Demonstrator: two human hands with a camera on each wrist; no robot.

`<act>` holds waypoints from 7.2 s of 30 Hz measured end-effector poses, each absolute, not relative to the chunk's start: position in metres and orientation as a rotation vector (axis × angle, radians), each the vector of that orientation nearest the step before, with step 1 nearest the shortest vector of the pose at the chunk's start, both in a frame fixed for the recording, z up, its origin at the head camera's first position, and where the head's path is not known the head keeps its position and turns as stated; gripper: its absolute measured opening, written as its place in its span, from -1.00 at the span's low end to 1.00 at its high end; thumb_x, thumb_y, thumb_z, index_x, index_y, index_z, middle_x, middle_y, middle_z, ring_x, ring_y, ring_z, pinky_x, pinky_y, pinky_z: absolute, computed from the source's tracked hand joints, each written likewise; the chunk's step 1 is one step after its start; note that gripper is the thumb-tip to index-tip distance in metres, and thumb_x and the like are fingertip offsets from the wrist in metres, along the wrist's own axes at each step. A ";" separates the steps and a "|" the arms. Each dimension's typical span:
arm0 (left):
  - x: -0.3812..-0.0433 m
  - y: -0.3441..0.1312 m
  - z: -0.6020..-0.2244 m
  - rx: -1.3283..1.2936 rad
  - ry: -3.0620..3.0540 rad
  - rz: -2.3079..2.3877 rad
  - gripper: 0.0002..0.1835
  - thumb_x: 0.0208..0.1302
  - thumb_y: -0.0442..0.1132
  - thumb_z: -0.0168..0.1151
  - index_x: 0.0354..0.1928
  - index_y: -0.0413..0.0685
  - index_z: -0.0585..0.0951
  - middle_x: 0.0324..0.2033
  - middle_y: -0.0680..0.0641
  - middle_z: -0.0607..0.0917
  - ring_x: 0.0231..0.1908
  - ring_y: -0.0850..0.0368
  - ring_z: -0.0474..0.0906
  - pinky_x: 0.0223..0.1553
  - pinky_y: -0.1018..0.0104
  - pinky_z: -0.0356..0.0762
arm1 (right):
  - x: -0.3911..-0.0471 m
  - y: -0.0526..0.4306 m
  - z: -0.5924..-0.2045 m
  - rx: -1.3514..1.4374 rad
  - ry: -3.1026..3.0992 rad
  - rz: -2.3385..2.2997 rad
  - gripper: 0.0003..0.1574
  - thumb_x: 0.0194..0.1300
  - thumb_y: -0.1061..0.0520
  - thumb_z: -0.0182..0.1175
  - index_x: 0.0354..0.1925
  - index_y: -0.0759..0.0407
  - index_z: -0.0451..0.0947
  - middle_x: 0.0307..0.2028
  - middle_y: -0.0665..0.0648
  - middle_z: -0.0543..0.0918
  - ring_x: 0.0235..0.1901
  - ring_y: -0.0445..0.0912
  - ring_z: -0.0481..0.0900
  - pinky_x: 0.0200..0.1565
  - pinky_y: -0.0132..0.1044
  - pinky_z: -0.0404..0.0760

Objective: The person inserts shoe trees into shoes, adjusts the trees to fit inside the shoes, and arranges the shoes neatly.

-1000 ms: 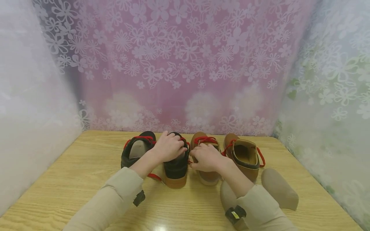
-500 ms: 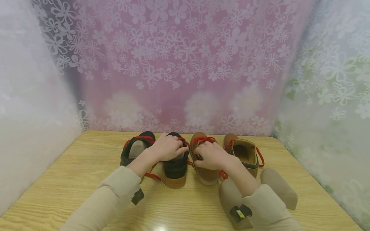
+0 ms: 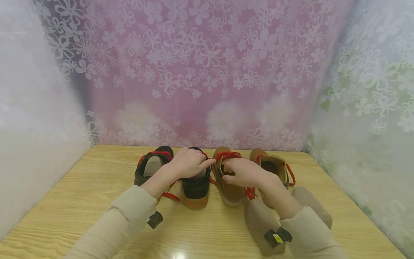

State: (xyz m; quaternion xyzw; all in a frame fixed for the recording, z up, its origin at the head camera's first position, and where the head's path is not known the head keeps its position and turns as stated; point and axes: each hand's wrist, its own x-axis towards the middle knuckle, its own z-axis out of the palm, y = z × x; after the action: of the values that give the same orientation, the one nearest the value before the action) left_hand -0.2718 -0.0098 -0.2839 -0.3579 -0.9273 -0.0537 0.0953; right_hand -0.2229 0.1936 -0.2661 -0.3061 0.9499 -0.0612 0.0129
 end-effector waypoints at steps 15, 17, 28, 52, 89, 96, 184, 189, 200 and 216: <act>-0.243 0.015 -0.291 -1.174 -2.551 -0.152 -0.49 0.35 0.17 -0.08 -0.74 0.14 0.42 -0.77 0.17 0.35 -0.67 0.30 0.31 -0.45 0.31 0.28 | -0.215 0.234 -0.266 -0.838 2.959 -0.403 -0.84 0.25 0.05 0.19 -0.28 0.11 0.54 -0.41 -0.10 0.53 -0.46 -0.25 0.48 -0.35 -0.29 0.49; -0.240 0.019 -0.294 -1.189 -2.533 -0.137 -0.53 0.34 0.16 -0.04 -0.68 0.14 0.46 -0.73 0.19 0.37 -0.64 0.31 0.34 -0.42 0.33 0.28 | -0.213 0.240 -0.267 -0.831 2.980 -0.390 -0.85 0.25 0.06 0.19 -0.28 0.11 0.53 -0.43 -0.10 0.51 -0.48 -0.25 0.46 -0.39 -0.31 0.48; -0.230 0.040 -0.308 -1.133 -2.618 -0.050 -0.58 0.21 0.27 0.04 -0.47 0.10 0.50 -0.60 0.16 0.48 -0.49 0.25 0.47 -0.33 0.27 0.33 | -0.188 0.262 -0.267 -0.740 2.995 -0.420 -0.75 0.23 0.01 0.22 -0.20 0.13 0.53 -0.47 -0.11 0.46 -0.50 -0.26 0.39 -0.44 -0.33 0.41; -0.221 0.062 -0.329 -0.876 -2.696 0.085 -0.38 0.06 0.45 0.02 -0.34 0.00 0.53 -0.43 0.03 0.52 -0.29 0.05 0.43 -0.25 0.21 0.26 | -0.139 0.280 -0.306 -0.576 3.138 -0.252 -0.56 0.09 -0.14 0.29 -0.14 0.07 0.52 -0.26 -0.04 0.53 -0.31 -0.19 0.49 -0.36 -0.27 0.46; -0.224 0.063 -0.333 -0.890 -2.656 0.146 -0.40 0.02 0.42 0.10 -0.39 -0.02 0.54 -0.43 0.02 0.48 -0.30 0.09 0.39 -0.27 0.24 0.26 | -0.110 0.263 -0.362 -0.327 3.014 -0.248 0.05 -0.38 -0.21 0.49 0.04 0.27 0.36 -0.18 0.22 0.31 -0.46 0.03 0.40 -0.47 -0.08 0.43; -0.226 0.062 -0.334 -0.890 -2.643 0.153 -0.37 -0.01 0.44 0.12 -0.37 -0.03 0.55 -0.43 0.01 0.48 -0.30 0.08 0.39 -0.30 0.24 0.26 | -0.108 0.265 -0.366 -0.356 2.973 -0.376 0.06 -0.32 -0.09 0.50 0.10 0.32 0.28 -0.09 0.34 0.26 -0.60 -0.09 0.33 -0.58 -0.28 0.34; -0.226 0.062 -0.335 -0.847 -2.732 0.006 -0.39 -0.03 0.41 0.16 -0.39 -0.03 0.49 -0.45 0.02 0.46 -0.33 0.09 0.38 -0.33 0.26 0.22 | -0.149 0.263 -0.256 -0.932 3.458 -0.093 -0.30 -0.21 0.05 0.40 -0.06 0.32 0.48 -0.16 0.34 0.44 -0.29 0.16 0.48 -0.24 0.07 0.44; -0.226 0.061 -0.335 -0.853 -2.719 0.001 -0.39 -0.03 0.41 0.17 -0.40 -0.03 0.49 -0.46 0.02 0.46 -0.33 0.09 0.39 -0.33 0.26 0.23 | -0.153 0.261 -0.253 -0.912 3.415 -0.061 -0.28 -0.18 0.05 0.36 -0.02 0.32 0.45 -0.13 0.34 0.46 -0.28 0.18 0.50 -0.24 0.10 0.43; -0.227 0.061 -0.338 -0.859 -2.698 -0.021 -0.41 -0.03 0.41 0.17 -0.43 -0.02 0.49 -0.49 0.03 0.45 -0.36 0.10 0.38 -0.34 0.27 0.21 | -0.162 0.251 -0.253 -0.919 3.376 -0.038 -0.24 -0.16 0.03 0.40 0.01 0.36 0.43 -0.07 0.32 0.48 -0.15 0.20 0.50 -0.22 0.12 0.45; -0.226 0.060 -0.337 -0.852 -2.708 -0.017 -0.41 -0.03 0.40 0.18 -0.35 -0.02 0.54 -0.44 0.02 0.50 -0.32 0.10 0.40 -0.30 0.25 0.25 | -0.176 0.242 -0.256 -0.998 3.382 -0.059 -0.24 -0.14 0.04 0.38 0.02 0.39 0.42 -0.11 0.32 0.46 -0.24 0.16 0.50 -0.23 0.08 0.47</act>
State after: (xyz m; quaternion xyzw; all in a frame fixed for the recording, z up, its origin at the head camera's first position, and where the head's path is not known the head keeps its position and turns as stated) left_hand -0.2264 0.0599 -0.3365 -0.2967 -0.9430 -0.0060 0.1507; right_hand -0.1759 0.2422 -0.2563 -0.2778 0.9412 -0.0166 -0.1913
